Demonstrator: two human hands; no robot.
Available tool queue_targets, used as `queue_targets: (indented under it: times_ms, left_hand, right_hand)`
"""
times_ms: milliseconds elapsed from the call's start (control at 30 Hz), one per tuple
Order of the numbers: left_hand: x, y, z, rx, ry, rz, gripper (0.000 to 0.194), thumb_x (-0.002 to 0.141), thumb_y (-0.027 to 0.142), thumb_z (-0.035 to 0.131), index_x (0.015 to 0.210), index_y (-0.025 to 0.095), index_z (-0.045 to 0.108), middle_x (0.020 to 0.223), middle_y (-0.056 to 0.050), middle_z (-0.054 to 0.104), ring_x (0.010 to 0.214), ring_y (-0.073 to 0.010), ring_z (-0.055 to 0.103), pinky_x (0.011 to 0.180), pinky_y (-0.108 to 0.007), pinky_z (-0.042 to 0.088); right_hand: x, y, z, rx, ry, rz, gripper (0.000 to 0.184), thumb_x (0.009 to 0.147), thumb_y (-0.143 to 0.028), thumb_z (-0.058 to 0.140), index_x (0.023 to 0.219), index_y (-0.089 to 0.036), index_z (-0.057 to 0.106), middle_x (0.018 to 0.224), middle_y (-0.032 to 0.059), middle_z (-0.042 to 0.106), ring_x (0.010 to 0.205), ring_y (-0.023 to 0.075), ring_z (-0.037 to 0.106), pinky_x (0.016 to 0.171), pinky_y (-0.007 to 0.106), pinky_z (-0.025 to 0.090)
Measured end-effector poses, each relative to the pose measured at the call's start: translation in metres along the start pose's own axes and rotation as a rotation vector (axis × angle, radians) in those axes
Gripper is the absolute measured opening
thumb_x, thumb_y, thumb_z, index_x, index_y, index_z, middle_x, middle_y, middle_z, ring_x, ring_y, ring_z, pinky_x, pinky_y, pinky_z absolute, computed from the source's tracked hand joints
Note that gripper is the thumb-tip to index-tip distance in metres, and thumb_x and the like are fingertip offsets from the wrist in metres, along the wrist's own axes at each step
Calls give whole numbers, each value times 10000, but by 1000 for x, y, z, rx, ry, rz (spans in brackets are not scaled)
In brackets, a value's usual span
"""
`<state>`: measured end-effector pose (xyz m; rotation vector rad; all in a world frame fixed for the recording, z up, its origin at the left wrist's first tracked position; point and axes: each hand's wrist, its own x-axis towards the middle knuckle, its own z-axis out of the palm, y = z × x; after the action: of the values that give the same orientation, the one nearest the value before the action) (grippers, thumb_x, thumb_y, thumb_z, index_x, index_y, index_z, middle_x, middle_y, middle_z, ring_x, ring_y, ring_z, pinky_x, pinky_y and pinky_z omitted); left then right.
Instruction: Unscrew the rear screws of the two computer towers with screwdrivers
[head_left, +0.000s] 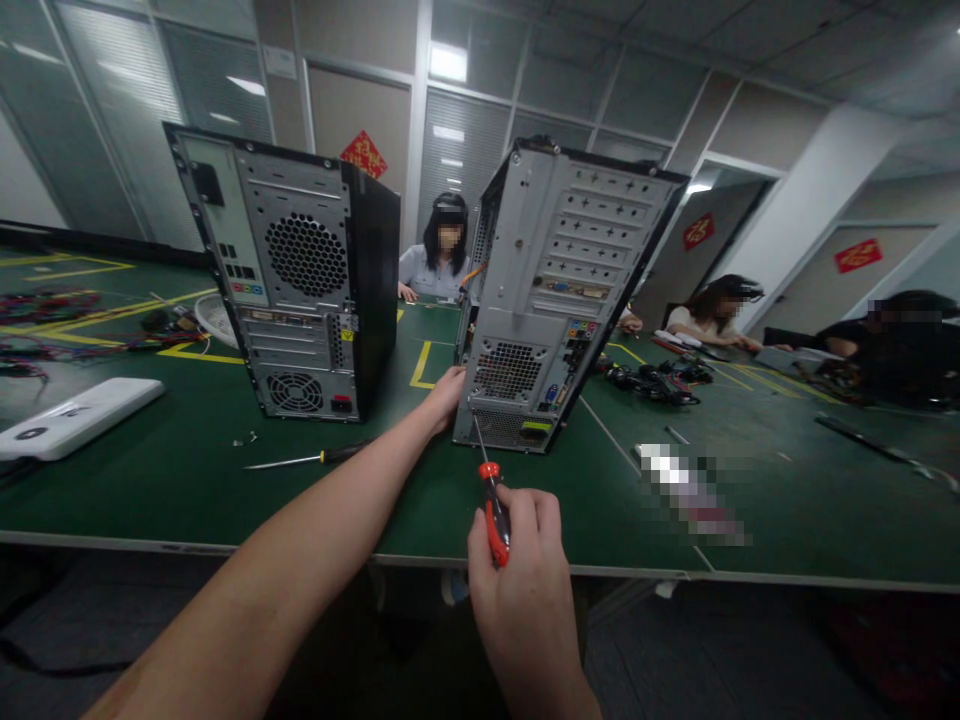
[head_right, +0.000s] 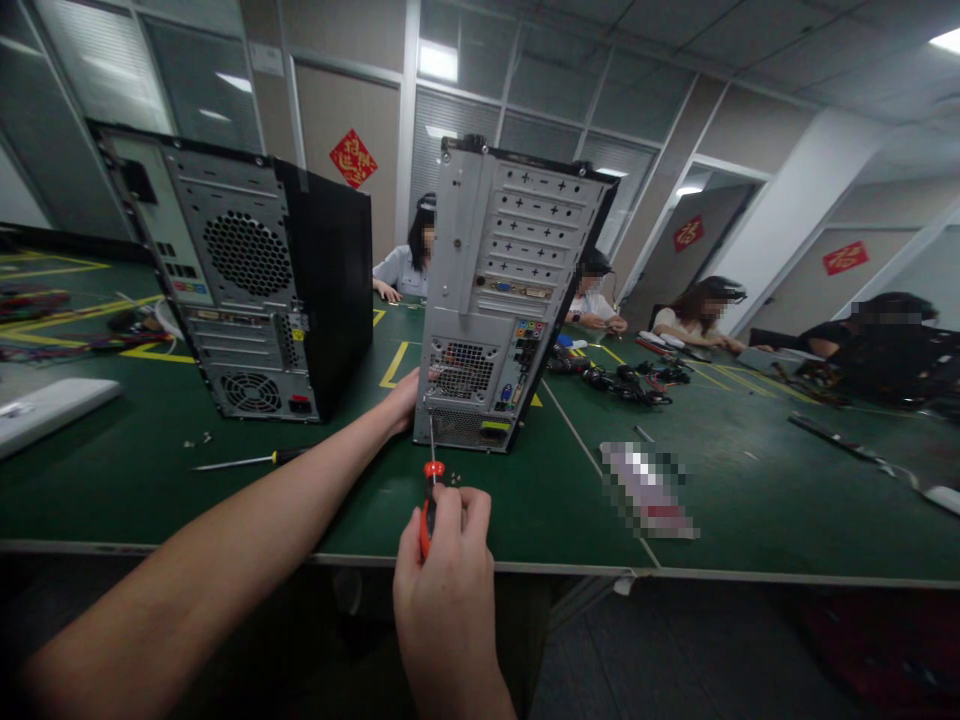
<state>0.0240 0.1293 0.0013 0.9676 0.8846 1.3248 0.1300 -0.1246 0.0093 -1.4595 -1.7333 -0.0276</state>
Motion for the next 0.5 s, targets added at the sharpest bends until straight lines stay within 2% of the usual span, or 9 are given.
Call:
queue_targets:
  times_ms: [233,500]
  left_hand:
    - [1,-1,-1,2,-2,8,404,828,417,736,1144,188,632,852,-54,730,809,-208,695,792,-350,548]
    - [3,-2,-2,-10,6,-7,404,823,402,740,1153,195,631,866,-52,723,826,-213,700,808,-362,555]
  right_hand:
    - [0,0,0,-54,62,-9,200,1040,-285,453,1163,-184,575,1018,94,600,755,215,674,613,331,531]
    - [1,0,1,-23,20,6,231,1040,-329,459,1206,-186,532,1079,117,624,822,238,686,620,332,530]
